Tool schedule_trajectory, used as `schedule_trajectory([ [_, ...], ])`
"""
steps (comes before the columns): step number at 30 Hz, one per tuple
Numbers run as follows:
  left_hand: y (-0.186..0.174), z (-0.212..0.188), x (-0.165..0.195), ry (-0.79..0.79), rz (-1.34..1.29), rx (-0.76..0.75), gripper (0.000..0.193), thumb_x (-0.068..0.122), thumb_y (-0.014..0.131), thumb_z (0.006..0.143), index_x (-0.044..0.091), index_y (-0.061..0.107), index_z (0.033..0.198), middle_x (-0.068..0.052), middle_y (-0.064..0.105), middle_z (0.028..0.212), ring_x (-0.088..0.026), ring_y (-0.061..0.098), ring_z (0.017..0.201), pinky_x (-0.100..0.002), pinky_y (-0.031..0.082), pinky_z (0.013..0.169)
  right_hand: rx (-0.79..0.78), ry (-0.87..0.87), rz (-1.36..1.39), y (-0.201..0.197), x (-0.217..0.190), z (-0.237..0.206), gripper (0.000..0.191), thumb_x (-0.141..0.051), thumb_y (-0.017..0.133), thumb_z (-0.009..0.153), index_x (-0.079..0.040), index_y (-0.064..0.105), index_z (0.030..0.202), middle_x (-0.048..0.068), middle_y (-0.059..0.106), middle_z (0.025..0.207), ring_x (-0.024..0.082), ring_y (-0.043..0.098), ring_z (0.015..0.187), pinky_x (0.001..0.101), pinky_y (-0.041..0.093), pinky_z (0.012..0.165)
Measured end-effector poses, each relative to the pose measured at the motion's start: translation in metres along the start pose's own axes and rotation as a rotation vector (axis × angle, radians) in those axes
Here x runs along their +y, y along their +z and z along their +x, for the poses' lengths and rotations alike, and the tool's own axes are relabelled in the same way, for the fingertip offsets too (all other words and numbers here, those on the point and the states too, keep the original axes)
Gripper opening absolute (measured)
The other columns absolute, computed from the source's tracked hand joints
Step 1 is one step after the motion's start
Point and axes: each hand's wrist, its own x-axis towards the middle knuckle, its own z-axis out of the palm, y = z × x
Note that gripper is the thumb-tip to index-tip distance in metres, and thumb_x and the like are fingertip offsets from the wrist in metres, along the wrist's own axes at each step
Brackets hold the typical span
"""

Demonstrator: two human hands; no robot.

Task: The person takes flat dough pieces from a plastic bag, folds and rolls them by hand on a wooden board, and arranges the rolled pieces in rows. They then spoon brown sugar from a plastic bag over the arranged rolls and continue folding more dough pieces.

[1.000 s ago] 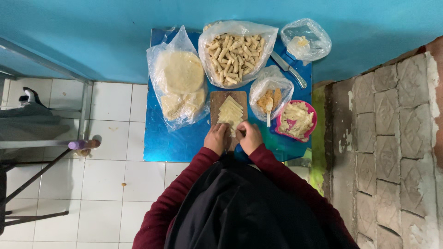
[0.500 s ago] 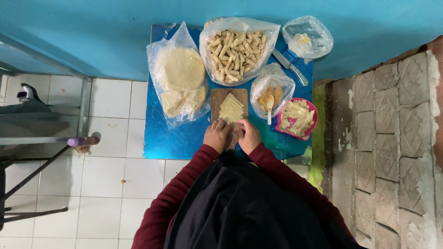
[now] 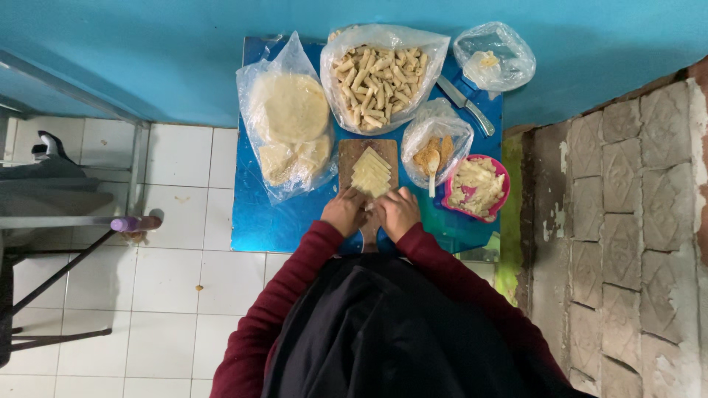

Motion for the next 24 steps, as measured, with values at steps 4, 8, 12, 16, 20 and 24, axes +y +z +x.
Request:
schedule_trajectory([
  [4,0.008,0.002,0.005,-0.049,0.07,0.038,0.026,0.022,0.072,0.084,0.01,0.071,0.107,-0.012,0.066,0.11,-0.035,0.062,0.112,-0.044,0.053,0.091,0.003,0.012,0.049,-0.002,0.002,0.004,0.014,-0.024,0.068,0.093,-0.013,0.076,0.095,0.003,0.07,0.099,0.03,0.055,0.098,0.0418,0.044,0.086],
  [8,0.007,0.004,0.004,-0.064,0.036,0.003,0.024,0.025,0.072,0.087,0.012,0.073,0.107,-0.012,0.067,0.11,-0.035,0.062,0.11,-0.044,0.053,0.091,-0.081,-0.018,-0.076,-0.003,-0.003,0.001,0.016,-0.027,0.07,0.087,-0.013,0.076,0.093,0.002,0.069,0.096,0.028,0.055,0.1,0.0441,0.041,0.084],
  [12,-0.001,0.006,0.001,-0.036,-0.021,-0.015,0.028,0.024,0.073,0.081,0.01,0.071,0.106,-0.013,0.068,0.108,-0.035,0.063,0.108,-0.043,0.053,0.091,-0.051,-0.092,-0.145,-0.004,-0.003,-0.002,0.012,-0.022,0.07,0.085,-0.015,0.075,0.093,0.001,0.069,0.098,0.027,0.056,0.106,0.0428,0.042,0.086],
  [16,-0.007,0.006,0.0,-0.02,-0.089,-0.03,0.032,0.025,0.075,0.078,0.008,0.069,0.104,-0.015,0.068,0.104,-0.037,0.064,0.103,-0.044,0.053,0.086,0.009,0.048,0.088,-0.004,0.0,0.006,0.009,-0.024,0.071,0.087,-0.017,0.076,0.088,0.001,0.071,0.096,0.03,0.057,0.098,0.0445,0.044,0.086],
  [20,-0.003,0.008,0.004,-0.064,-0.02,0.032,0.022,0.024,0.072,0.086,0.009,0.067,0.1,-0.014,0.07,0.103,-0.036,0.067,0.099,-0.046,0.055,0.084,-0.003,0.119,0.095,-0.007,-0.004,0.013,0.01,-0.023,0.07,0.086,-0.015,0.076,0.089,0.005,0.07,0.095,0.033,0.058,0.095,0.0467,0.046,0.084],
  [24,-0.002,0.015,0.005,-0.127,-0.001,-0.036,0.025,0.028,0.069,0.087,0.007,0.063,0.098,-0.016,0.07,0.098,-0.039,0.068,0.094,-0.049,0.055,0.077,-0.027,0.142,0.059,-0.011,-0.01,0.017,0.012,-0.024,0.073,0.081,-0.012,0.075,0.081,0.009,0.07,0.09,0.037,0.058,0.091,0.0495,0.045,0.078],
])
